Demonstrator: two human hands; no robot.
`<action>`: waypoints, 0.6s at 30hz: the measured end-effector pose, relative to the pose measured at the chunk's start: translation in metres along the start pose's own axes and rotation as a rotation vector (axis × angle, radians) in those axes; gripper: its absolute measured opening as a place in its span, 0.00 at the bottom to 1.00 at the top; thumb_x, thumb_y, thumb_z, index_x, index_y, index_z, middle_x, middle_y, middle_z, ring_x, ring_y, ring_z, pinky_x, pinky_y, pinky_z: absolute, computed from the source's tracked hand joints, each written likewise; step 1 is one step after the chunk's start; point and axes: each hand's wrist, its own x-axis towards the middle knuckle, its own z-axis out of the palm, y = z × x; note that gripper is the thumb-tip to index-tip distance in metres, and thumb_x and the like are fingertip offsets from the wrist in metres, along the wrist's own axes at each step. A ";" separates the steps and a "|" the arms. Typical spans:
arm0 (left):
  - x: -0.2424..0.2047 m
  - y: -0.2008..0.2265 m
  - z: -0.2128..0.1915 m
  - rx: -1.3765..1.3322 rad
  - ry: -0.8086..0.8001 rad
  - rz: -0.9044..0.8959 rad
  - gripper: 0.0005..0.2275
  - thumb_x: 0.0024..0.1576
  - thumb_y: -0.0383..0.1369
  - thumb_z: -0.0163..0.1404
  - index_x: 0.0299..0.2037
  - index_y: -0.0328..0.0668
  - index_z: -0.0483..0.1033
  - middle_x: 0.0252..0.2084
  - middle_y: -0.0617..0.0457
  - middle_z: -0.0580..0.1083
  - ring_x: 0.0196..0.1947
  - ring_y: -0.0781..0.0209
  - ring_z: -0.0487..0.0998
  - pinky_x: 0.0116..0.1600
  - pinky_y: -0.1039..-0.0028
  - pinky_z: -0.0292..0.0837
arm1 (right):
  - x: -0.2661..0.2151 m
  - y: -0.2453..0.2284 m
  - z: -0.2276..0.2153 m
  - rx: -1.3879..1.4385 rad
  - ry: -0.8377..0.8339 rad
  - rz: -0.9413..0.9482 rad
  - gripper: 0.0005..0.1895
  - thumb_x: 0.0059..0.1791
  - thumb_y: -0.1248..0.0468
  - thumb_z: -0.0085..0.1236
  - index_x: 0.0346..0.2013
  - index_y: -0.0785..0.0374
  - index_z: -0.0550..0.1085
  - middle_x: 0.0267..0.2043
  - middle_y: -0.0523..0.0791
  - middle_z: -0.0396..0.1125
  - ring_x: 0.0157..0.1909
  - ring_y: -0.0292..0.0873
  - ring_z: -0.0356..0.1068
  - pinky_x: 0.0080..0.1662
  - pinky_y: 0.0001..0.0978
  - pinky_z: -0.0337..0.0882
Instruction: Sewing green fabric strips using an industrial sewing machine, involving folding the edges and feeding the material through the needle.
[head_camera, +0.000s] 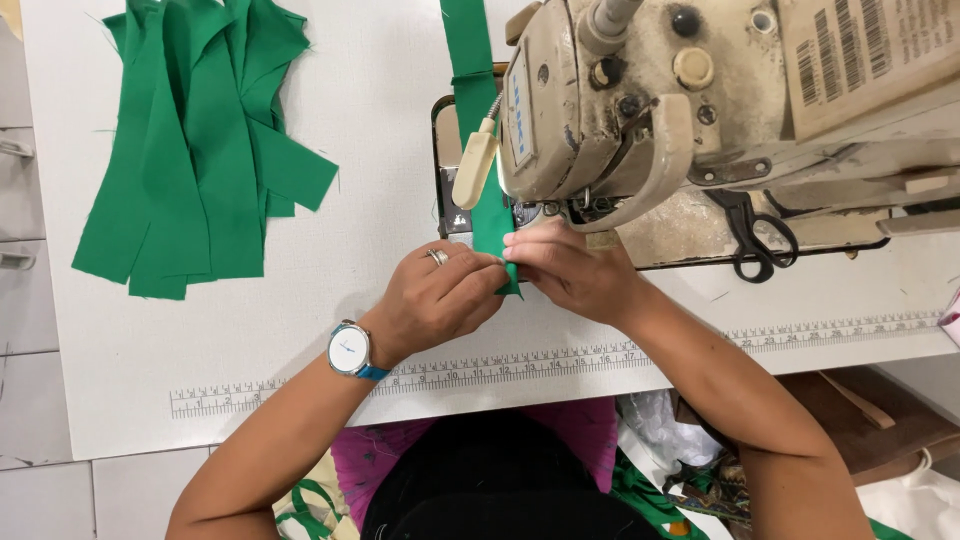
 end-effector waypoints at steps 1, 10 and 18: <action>0.001 0.000 0.000 -0.001 -0.001 0.000 0.03 0.56 0.26 0.57 0.37 0.39 0.78 0.30 0.47 0.77 0.24 0.53 0.78 0.33 0.68 0.78 | 0.001 -0.003 -0.002 0.000 0.001 0.001 0.05 0.52 0.63 0.61 0.43 0.53 0.81 0.45 0.38 0.77 0.45 0.40 0.78 0.51 0.34 0.77; 0.017 0.010 -0.005 0.025 -0.016 0.080 0.01 0.57 0.27 0.56 0.36 0.43 0.79 0.31 0.48 0.78 0.28 0.57 0.81 0.38 0.71 0.80 | 0.008 -0.022 -0.014 -0.298 0.140 -0.294 0.04 0.48 0.67 0.62 0.35 0.58 0.82 0.39 0.44 0.76 0.31 0.41 0.71 0.34 0.32 0.77; -0.008 0.003 0.003 0.004 -0.190 0.082 0.02 0.61 0.27 0.54 0.36 0.41 0.77 0.29 0.49 0.76 0.29 0.55 0.82 0.38 0.71 0.81 | 0.008 -0.019 -0.020 -0.260 -0.093 -0.276 0.03 0.49 0.67 0.60 0.31 0.57 0.77 0.35 0.40 0.72 0.29 0.42 0.69 0.33 0.30 0.71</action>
